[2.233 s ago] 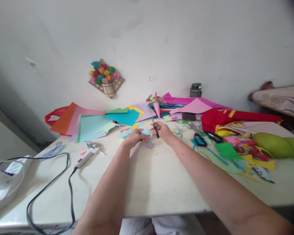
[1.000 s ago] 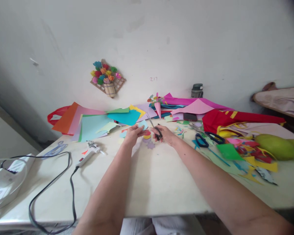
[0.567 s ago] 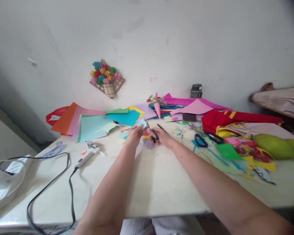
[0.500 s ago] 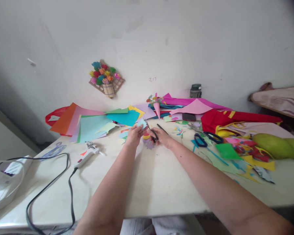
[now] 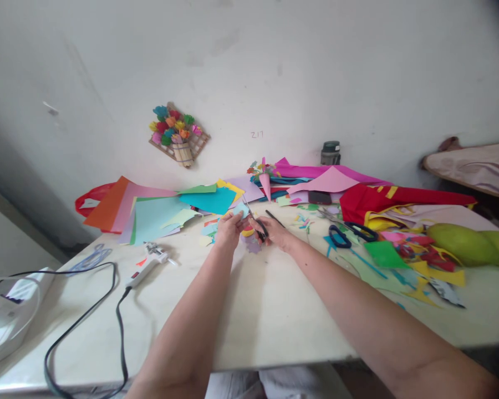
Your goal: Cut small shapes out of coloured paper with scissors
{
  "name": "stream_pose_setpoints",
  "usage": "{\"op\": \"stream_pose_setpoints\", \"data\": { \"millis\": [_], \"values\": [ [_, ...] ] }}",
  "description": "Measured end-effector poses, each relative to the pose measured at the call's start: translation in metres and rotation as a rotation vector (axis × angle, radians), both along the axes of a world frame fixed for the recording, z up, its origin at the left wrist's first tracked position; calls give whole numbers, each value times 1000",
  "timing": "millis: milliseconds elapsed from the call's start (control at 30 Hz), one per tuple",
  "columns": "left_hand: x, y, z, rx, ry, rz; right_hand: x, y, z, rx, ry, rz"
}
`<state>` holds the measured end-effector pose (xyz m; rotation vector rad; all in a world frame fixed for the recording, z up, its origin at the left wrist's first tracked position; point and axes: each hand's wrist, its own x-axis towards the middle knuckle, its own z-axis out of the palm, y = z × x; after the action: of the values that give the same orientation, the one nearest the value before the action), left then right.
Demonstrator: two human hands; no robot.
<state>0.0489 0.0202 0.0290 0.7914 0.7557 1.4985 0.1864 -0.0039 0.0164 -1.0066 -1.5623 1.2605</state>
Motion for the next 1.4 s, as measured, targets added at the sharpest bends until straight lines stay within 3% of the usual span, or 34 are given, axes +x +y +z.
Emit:
{"op": "stream_pose_setpoints", "data": {
  "millis": [767, 1133, 1400],
  "values": [
    [1, 5, -6, 33, -2, 18, -1, 5, -7, 31, -51, -10],
    [-22, 3, -7, 60, 277, -97, 12, -1, 11, -49, -96, -53],
    [-27, 5, -10, 108, 301, -196, 18, -2, 15, -61, -227, 72]
  ]
}}
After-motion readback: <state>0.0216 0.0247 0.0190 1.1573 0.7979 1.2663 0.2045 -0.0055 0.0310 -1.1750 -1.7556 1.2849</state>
